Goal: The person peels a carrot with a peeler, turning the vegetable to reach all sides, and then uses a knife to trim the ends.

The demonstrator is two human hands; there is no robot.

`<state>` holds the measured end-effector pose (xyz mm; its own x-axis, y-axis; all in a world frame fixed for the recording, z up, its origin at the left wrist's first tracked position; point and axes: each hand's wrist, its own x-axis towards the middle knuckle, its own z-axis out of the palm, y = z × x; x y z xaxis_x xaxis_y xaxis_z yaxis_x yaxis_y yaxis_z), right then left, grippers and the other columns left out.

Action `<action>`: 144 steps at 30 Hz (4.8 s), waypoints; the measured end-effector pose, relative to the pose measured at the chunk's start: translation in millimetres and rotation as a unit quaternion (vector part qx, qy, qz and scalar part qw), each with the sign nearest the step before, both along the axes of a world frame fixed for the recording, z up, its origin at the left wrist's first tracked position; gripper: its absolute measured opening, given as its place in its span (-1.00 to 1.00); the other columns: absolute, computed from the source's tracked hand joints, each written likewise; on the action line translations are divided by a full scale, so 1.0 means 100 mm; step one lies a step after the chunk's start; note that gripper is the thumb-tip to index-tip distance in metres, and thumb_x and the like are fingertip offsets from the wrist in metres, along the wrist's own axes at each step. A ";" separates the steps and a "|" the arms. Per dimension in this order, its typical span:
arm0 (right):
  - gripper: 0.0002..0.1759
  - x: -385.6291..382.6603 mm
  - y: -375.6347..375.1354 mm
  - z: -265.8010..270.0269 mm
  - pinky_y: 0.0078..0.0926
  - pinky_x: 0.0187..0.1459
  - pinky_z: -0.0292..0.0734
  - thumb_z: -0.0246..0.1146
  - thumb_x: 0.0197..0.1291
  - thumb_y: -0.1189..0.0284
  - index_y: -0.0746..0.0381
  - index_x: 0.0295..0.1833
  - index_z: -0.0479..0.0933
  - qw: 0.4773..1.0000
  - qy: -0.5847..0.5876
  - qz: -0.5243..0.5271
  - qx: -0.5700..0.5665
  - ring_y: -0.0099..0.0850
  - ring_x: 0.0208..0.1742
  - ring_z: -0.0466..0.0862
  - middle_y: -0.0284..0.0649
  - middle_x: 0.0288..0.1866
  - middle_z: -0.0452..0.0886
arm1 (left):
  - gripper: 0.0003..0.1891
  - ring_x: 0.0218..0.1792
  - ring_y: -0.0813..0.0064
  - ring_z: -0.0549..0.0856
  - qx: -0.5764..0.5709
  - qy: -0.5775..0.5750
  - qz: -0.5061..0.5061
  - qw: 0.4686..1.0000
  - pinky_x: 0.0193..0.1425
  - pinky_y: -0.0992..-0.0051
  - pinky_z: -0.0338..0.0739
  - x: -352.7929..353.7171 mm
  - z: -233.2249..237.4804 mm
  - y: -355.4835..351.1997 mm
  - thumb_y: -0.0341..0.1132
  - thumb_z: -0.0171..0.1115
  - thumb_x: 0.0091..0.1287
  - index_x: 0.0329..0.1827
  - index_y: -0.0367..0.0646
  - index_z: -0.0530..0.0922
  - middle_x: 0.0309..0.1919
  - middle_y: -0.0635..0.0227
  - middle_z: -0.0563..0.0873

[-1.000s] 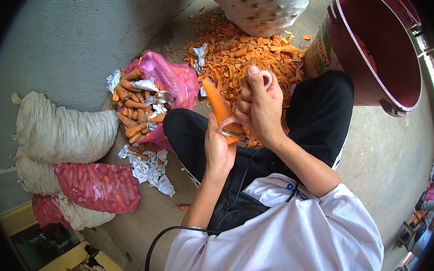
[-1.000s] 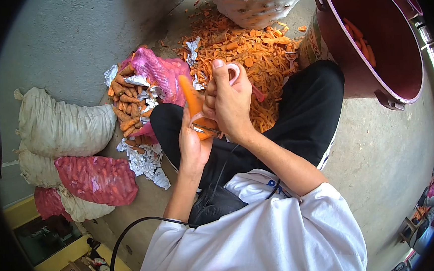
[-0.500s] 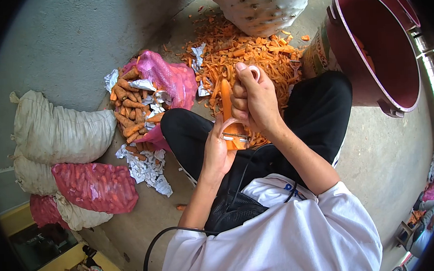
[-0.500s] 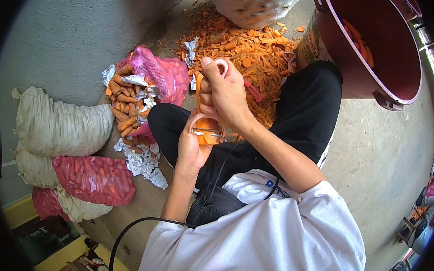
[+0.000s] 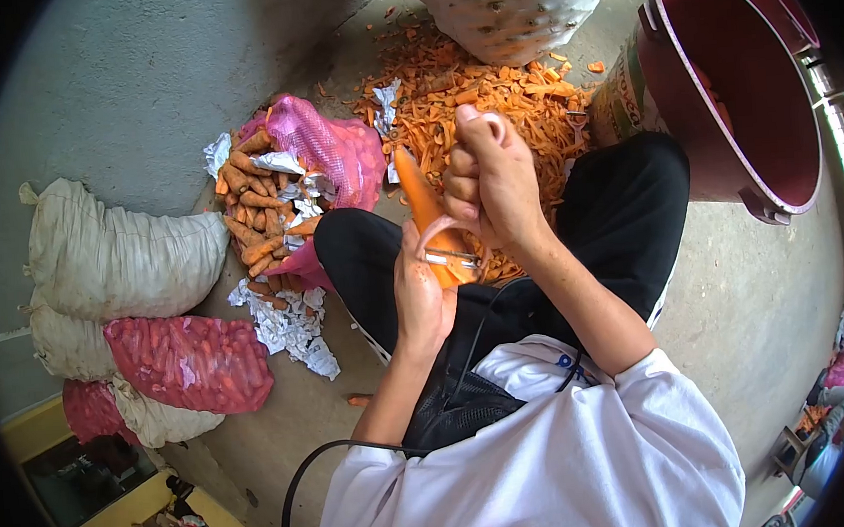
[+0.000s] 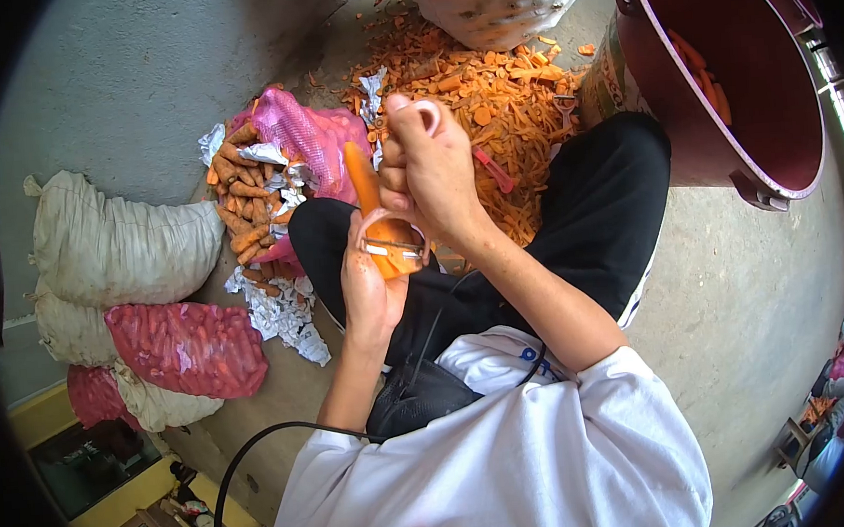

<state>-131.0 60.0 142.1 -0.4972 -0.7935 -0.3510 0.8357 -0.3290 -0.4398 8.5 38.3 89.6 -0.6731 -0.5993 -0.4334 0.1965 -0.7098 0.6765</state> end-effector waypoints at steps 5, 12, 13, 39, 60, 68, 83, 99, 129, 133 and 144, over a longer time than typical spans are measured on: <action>-0.70 -0.04 -0.01 0.01 -0.69 -0.83 -0.03 0.03 0.41 0.28 0.06 -0.41 0.17 0.997 0.031 0.074 -0.001 -0.73 -0.79 0.03 -0.53 -0.70 0.07 | -0.52 -0.38 0.41 0.67 0.045 -0.024 -0.062 0.997 -0.38 0.39 0.60 -0.03 0.17 0.01 0.06 -0.17 0.47 0.01 -0.21 0.47 -0.27 0.27 0.62; -0.69 -0.27 -0.04 -0.11 -0.70 -0.80 -0.06 0.08 0.37 0.26 0.02 -0.41 0.17 0.999 0.051 0.010 -0.007 -0.72 -0.80 0.06 -0.56 -0.70 0.09 | -0.59 -0.29 0.37 0.62 -0.001 -0.061 -0.002 0.998 -0.38 0.33 0.56 0.08 0.06 0.21 0.05 -0.16 0.47 0.01 -0.12 0.41 -0.24 0.26 0.55; -0.69 -0.18 -0.03 -0.01 -0.69 -0.80 -0.08 0.09 0.37 0.26 0.02 -0.40 0.16 0.996 0.082 0.008 0.036 -0.73 -0.79 0.04 -0.56 -0.70 0.07 | -0.56 -0.33 0.38 0.62 0.016 -0.061 -0.016 0.998 -0.39 0.32 0.56 0.05 0.14 0.21 0.07 -0.18 0.47 -0.02 -0.14 0.42 -0.27 0.25 0.55; -0.65 -0.03 0.16 -0.02 -0.65 -0.78 -0.07 0.00 0.41 0.18 0.05 -0.44 0.17 0.996 0.069 -0.054 -0.029 -0.68 -0.78 -0.01 -0.51 -0.70 0.03 | -0.57 -0.13 0.38 0.65 0.068 0.000 -0.051 0.996 -0.07 0.31 0.60 -0.10 -0.10 -0.24 -0.01 -0.24 0.51 0.19 -0.11 0.37 -0.07 0.28 0.61; -0.64 -0.53 0.57 -0.49 -0.47 -0.59 0.53 0.40 -0.02 0.24 0.26 -0.42 0.42 0.419 0.582 0.676 0.172 -0.36 -0.58 0.62 -0.23 -0.60 0.53 | -0.63 -0.24 0.42 0.61 0.033 -0.042 0.029 0.998 -0.20 0.30 0.58 0.08 -0.16 -0.26 -0.01 -0.10 0.47 0.08 -0.10 0.39 -0.25 0.31 0.55; -0.73 -1.08 0.29 -0.54 -0.66 -0.65 0.43 0.32 0.17 0.30 0.21 -0.08 0.55 0.646 0.634 0.347 0.247 -0.64 -0.60 0.59 -0.35 -0.46 0.61 | -0.64 -0.26 0.45 0.61 0.076 -0.018 0.008 0.997 -0.20 0.28 0.58 -0.02 -0.21 -0.19 -0.02 -0.09 0.47 0.10 -0.08 0.41 -0.31 0.35 0.58; -0.72 -0.02 0.34 0.07 -0.64 -0.80 -0.04 0.06 0.39 0.25 0.08 -0.37 0.23 0.990 0.077 -0.100 -0.064 -0.69 -0.80 0.05 -0.49 -0.68 0.09 | -0.57 -0.03 0.44 0.59 0.104 0.038 -0.007 0.994 0.07 0.33 0.48 -0.16 -0.07 -0.05 -0.01 -0.17 0.49 0.22 -0.10 0.38 0.01 0.37 0.59; -0.74 -0.05 0.34 -0.04 -0.67 -0.81 -0.06 0.11 0.36 0.26 0.09 -0.32 0.21 0.998 0.060 -0.017 -0.026 -0.71 -0.78 0.06 -0.48 -0.66 0.15 | -0.61 -0.17 0.43 0.63 0.132 0.075 -0.077 0.985 -0.06 0.36 0.53 -0.13 -0.13 0.07 -0.05 -0.20 0.50 0.18 -0.07 0.41 -0.08 0.36 0.61; -0.70 -1.17 -0.87 -0.89 -0.60 -0.77 0.10 0.15 0.31 0.32 0.10 -0.42 0.20 0.986 0.133 -0.104 0.004 -0.67 -0.77 0.19 -0.45 -0.68 0.22 | -0.48 -0.36 0.47 0.58 0.067 0.021 -0.096 0.993 -0.29 0.42 0.49 0.11 0.12 -0.01 0.00 -0.24 0.50 0.27 -0.25 0.33 -0.37 0.31 0.58; -0.69 -0.76 -0.40 -0.35 -0.64 -0.81 0.11 0.19 0.29 0.27 0.10 -0.38 0.22 0.982 0.179 -0.053 -0.011 -0.67 -0.78 0.22 -0.44 -0.67 0.26 | -0.53 -0.36 0.44 0.58 0.169 0.048 -0.051 0.983 -0.28 0.36 0.49 0.06 0.02 -0.12 -0.01 -0.21 0.48 0.23 -0.16 0.38 -0.34 0.31 0.59; -0.76 0.09 0.22 0.14 -0.68 -0.77 -0.05 0.12 0.36 0.30 0.13 -0.30 0.23 0.995 0.081 0.029 -0.046 -0.71 -0.77 0.08 -0.46 -0.67 0.17 | -0.59 0.06 0.39 0.59 0.172 0.090 -0.047 0.980 0.10 0.27 0.51 -0.05 0.00 -0.13 -0.04 -0.23 0.50 0.23 -0.03 0.39 0.04 0.34 0.59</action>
